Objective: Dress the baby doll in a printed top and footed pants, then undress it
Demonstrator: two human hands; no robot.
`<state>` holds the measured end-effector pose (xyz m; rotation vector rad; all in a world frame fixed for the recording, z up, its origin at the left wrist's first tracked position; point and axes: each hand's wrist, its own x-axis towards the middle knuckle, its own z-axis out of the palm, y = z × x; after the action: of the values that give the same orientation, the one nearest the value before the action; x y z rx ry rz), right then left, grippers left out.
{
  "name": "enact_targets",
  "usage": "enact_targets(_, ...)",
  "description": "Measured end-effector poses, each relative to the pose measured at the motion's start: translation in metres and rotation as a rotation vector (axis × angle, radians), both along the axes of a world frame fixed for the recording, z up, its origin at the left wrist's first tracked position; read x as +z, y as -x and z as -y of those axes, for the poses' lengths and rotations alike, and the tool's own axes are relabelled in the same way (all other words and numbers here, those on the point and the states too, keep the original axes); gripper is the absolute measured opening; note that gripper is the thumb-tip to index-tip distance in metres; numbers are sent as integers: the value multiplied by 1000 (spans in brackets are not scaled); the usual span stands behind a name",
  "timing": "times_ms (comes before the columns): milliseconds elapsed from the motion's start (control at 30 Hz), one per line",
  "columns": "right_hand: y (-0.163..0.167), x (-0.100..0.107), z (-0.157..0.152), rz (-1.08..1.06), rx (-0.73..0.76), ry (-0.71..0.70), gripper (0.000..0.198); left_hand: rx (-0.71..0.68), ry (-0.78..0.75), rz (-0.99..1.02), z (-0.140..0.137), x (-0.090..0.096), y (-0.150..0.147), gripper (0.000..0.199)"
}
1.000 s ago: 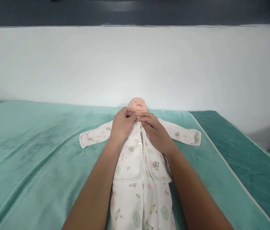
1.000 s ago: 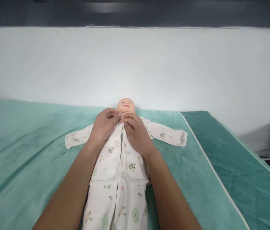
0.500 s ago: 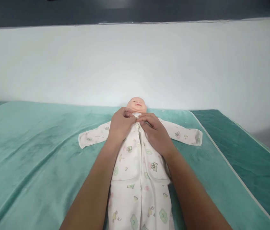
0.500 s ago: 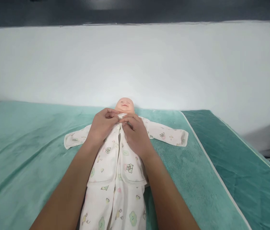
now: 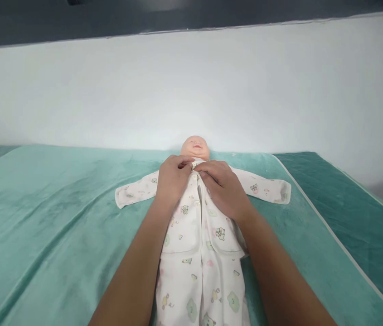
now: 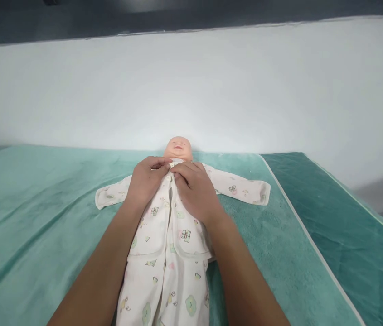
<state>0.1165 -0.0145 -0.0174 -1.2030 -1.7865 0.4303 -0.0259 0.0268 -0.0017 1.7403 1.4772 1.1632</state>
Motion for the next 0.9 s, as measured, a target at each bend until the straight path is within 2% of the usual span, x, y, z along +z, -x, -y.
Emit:
enact_targets(100, -2, 3, 2, 56, 59, -15, 36, 10, -5, -68, 0, -1, 0, 20)
enact_targets(200, -2, 4, 3, 45, 58, 28, 38, 2, 12, -85, -2, -2, 1, 21)
enact_targets(400, 2, -3, 2, -218, -74, 140, 25, -43, 76, -10, -7, -7, 4, 21)
enact_targets(567, 3, -8, 0, -309, -134, 115, 22, -102, 49, 26, -10, -10, 7, 30)
enact_targets(900, 2, -10, -4, -94, -98, 107, 29, -113, 112, 129, -5, -4, 5, 22)
